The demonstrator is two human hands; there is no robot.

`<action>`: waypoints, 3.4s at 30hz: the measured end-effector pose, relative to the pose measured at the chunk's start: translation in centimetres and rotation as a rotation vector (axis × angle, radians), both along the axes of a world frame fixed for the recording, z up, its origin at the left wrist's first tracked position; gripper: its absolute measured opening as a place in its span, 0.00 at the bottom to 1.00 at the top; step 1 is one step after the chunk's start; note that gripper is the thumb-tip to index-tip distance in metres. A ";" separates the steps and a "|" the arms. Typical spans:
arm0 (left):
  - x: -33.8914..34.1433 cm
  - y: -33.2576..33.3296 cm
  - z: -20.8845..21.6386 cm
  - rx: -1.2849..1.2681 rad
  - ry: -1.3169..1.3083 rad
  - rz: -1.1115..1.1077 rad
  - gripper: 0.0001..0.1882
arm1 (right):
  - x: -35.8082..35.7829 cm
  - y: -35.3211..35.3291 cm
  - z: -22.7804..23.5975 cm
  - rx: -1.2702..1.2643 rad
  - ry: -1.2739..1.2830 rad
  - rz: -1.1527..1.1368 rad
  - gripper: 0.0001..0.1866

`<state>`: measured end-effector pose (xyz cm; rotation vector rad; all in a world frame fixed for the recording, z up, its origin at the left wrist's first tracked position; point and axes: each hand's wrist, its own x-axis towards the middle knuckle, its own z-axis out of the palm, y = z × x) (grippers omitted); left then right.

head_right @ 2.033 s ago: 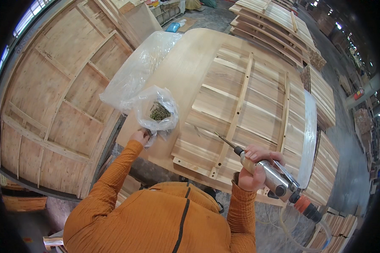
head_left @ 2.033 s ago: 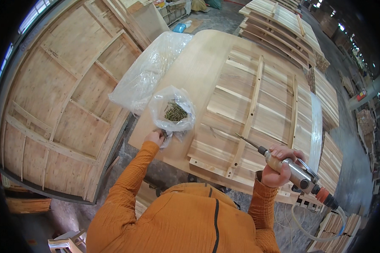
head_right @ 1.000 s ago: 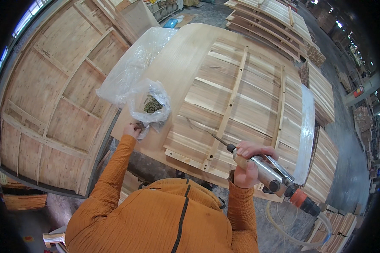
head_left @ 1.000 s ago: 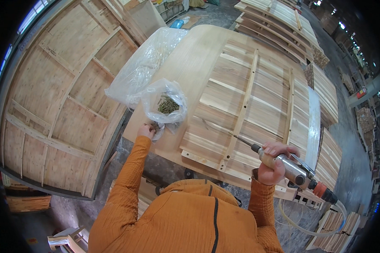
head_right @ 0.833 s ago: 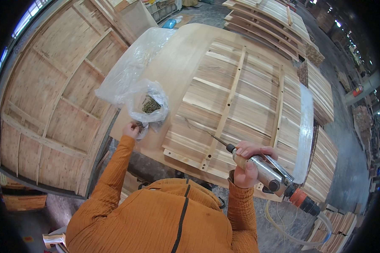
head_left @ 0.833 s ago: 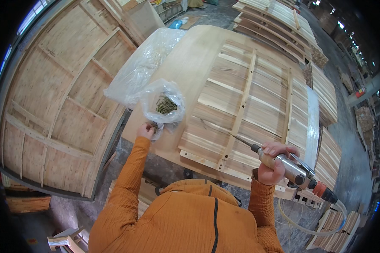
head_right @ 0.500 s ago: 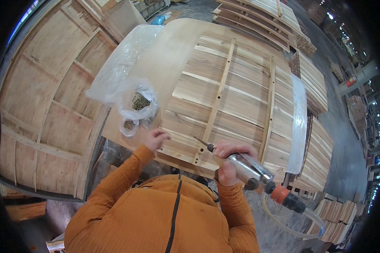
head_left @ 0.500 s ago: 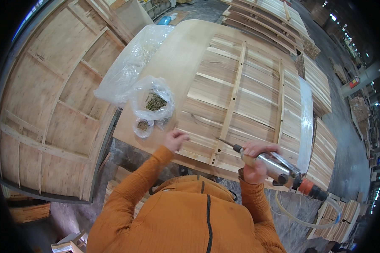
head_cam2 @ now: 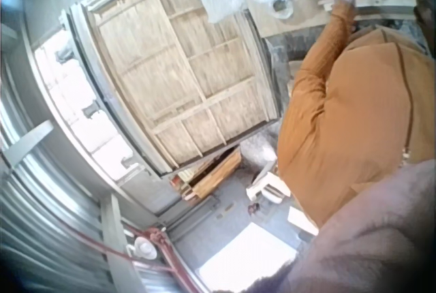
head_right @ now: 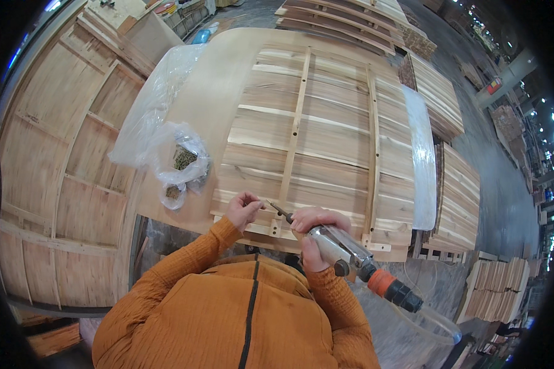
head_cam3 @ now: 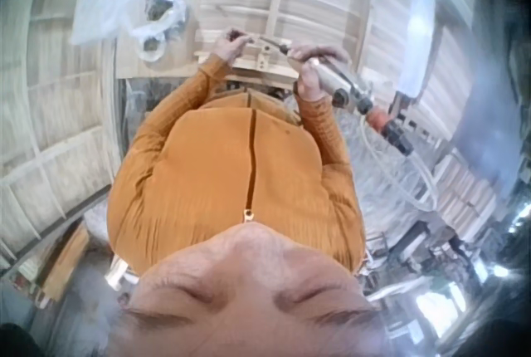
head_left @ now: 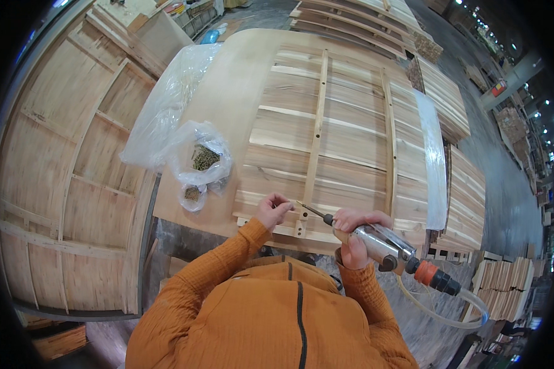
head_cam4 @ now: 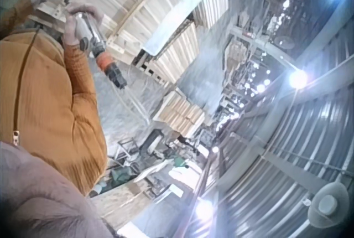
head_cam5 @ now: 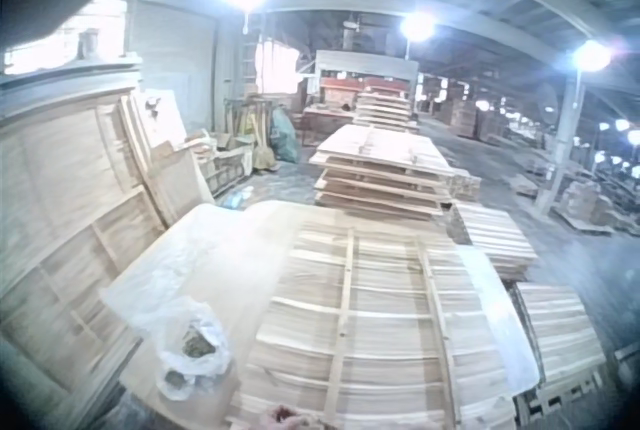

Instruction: The person uses a pneumatic screwdriver to fasten screws into a wooden panel frame. They then lift the panel, flip it over, and continue fastening screws into the opposite side before placing it back down.

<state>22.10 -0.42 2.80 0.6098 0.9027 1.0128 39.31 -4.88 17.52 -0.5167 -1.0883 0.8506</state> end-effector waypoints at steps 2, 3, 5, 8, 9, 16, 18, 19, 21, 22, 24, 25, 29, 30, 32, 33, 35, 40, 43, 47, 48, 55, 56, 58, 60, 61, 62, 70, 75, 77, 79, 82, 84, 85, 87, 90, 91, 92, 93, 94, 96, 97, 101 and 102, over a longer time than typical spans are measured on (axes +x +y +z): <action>-0.4 1.1 -0.7 -0.029 0.049 -0.015 0.06 | 0.3 0.3 -0.1 0.004 0.001 -0.012 0.20; -0.6 1.5 -1.0 -0.042 0.073 -0.021 0.05 | 0.4 0.3 -0.1 0.001 0.005 -0.014 0.20; -0.8 1.5 -1.2 -0.023 0.038 -0.018 0.05 | 0.8 0.2 -0.2 -0.006 0.013 -0.018 0.20; -0.6 1.4 -0.8 -0.032 -0.009 -0.034 0.05 | 0.8 0.2 -0.5 -0.005 0.027 -0.032 0.20; -0.5 1.3 -0.6 -0.043 -0.024 -0.041 0.05 | 0.8 0.2 -0.4 -0.002 0.025 -0.028 0.21; 0.9 0.1 0.8 -0.080 -0.050 -0.020 0.05 | 0.5 0.3 -0.4 -0.008 0.013 0.021 0.21; 0.9 -0.2 1.1 -0.094 -0.087 -0.004 0.05 | 0.4 0.3 -0.4 -0.013 0.003 0.013 0.21; 0.8 -0.2 1.2 -0.094 -0.091 0.000 0.05 | 0.3 0.3 -0.3 -0.016 -0.011 0.000 0.21; 0.7 -0.3 1.3 -0.095 -0.100 0.006 0.05 | 0.2 0.3 -0.2 -0.020 -0.024 -0.011 0.21; 0.7 -0.3 1.4 -0.112 -0.137 0.020 0.04 | 0.1 0.3 -0.1 -0.021 -0.024 -0.007 0.21; 0.7 -0.3 1.7 -0.144 -0.211 0.048 0.04 | 0.1 0.4 -0.2 -0.014 -0.022 0.002 0.21; 0.7 -0.4 1.8 -0.224 -0.297 0.064 0.05 | 0.1 0.4 -0.2 -0.007 -0.021 0.008 0.21; 0.8 -0.3 2.4 -0.509 -0.559 0.065 0.06 | 0.2 0.3 -0.6 0.030 0.026 0.049 0.22; 0.8 -0.3 2.4 -0.570 -0.604 0.050 0.06 | 0.2 0.3 -0.5 0.043 0.018 0.048 0.21; 0.8 -0.3 2.6 -0.636 -0.689 0.024 0.07 | 0.2 0.2 -0.1 0.068 0.002 0.045 0.21; 0.9 -0.4 2.8 -0.669 -0.732 0.011 0.08 | 0.2 0.2 0.0 0.078 0.000 0.058 0.21; 1.2 -0.6 2.5 -0.636 -0.882 0.030 0.10 | 0.3 0.2 0.3 0.100 -0.004 0.086 0.21; 1.4 -0.6 2.8 -0.665 -0.961 0.010 0.11 | 0.1 0.1 0.8 0.146 -0.035 0.019 0.20; 1.5 -0.7 3.3 -0.698 -0.960 0.007 0.11 | 0.3 0.0 1.1 0.158 -0.032 0.025 0.20; 1.7 -0.7 4.0 -0.707 -0.920 0.003 0.11 | 0.4 -0.2 1.5 0.149 -0.050 0.040 0.20; 1.8 -0.6 4.2 -0.711 -0.898 0.007 0.11 | 0.5 -0.2 1.4 0.155 -0.059 0.040 0.20; 2.5 -0.7 4.2 -0.746 -0.831 -0.021 0.10 | 0.6 -0.1 0.8 0.147 -0.097 0.035 0.21; 2.7 -1.0 3.8 -0.750 -0.838 -0.044 0.09 | 0.6 -0.1 0.5 0.139 -0.099 0.035 0.21; 3.1 -1.7 3.1 -0.762 -0.848 -0.084 0.09 | 0.7 -0.2 -0.4 0.093 -0.104 0.027 0.21; 3.4 -2.2 2.2 -0.773 -0.857 -0.117 0.09 | 0.7 -0.4 -1.3 0.035 -0.122 0.006 0.21; 3.7 -2.6 1.5 -0.774 -0.854 -0.122 0.09 | 0.8 -0.5 -1.9 0.000 -0.134 -0.012 0.21; 4.0 -2.8 1.0 -0.793 -0.835 -0.110 0.09 | 0.9 -0.5 -2.6 -0.034 -0.147 -0.029 0.21; 5.7 -3.4 -1.2 -0.901 -0.673 0.037 0.07 | 1.1 0.7 -5.8 -0.322 -0.210 -0.040 0.21; 5.6 -3.2 -0.9 -0.887 -0.622 0.054 0.06 | 0.6 2.3 -5.9 -0.439 -0.254 0.033 0.21; 5.5 -3.2 -0.8 -0.860 -0.579 0.041 0.06 | 0.6 3.0 -6.4 -0.435 -0.237 0.084 0.21; 5.2 -3.3 -0.8 -0.827 -0.517 -0.022 0.07 | 0.3 3.5 -6.8 -0.483 -0.271 0.098 0.21; 2.9 -3.5 -1.8 -0.638 -0.307 -0.278 0.10 | 0.0 4.0 -7.9 -0.502 -0.319 0.110 0.20; 2.6 -2.3 -4.0 -0.215 0.074 -0.166 0.12 | -1.0 4.5 -7.5 -0.510 -0.326 0.177 0.20; 2.9 -0.8 -5.2 0.119 0.359 0.061 0.14 | -1.4 4.7 -7.3 -0.442 -0.416 0.160 0.19; 2.7 4.6 -1.5 0.227 0.810 -0.048 0.26 | -1.4 4.8 -7.7 -0.459 -0.447 0.113 0.20; 6.2 8.9 1.2 0.338 1.341 -0.374 0.35 | -1.7 4.8 -8.0 -0.456 -0.398 0.178 0.20; 6.5 9.5 1.3 0.314 1.335 -0.418 0.37 | -1.9 4.7 -7.5 -0.454 -0.421 0.172 0.20; 6.8 10.0 0.2 0.288 1.326 -0.459 0.38 | -2.0 4.6 -7.2 -0.453 -0.447 0.168 0.20; 7.1 10.1 -0.2 0.255 1.318 -0.512 0.40 | -1.9 4.2 -7.5 -0.458 -0.445 0.177 0.20; 7.4 10.3 -0.6 0.282 1.338 -0.479 0.39 | -1.7 4.3 -7.6 -0.458 -0.419 0.178 0.20; 7.6 9.6 -1.2 0.302 1.374 -0.443 0.37 | -1.7 4.0 -7.8 -0.497 -0.358 0.187 0.19; 7.6 9.5 -1.5 0.303 1.372 -0.441 0.37 | -1.6 3.9 -7.6 -0.490 -0.353 0.172 0.18; 7.6 9.3 -0.6 0.301 1.366 -0.433 0.36 | -1.4 4.0 -7.7 -0.475 -0.346 0.144 0.18; 7.5 9.2 -0.5 0.300 1.370 -0.430 0.35 | -1.3 3.9 -7.8 -0.489 -0.322 0.146 0.18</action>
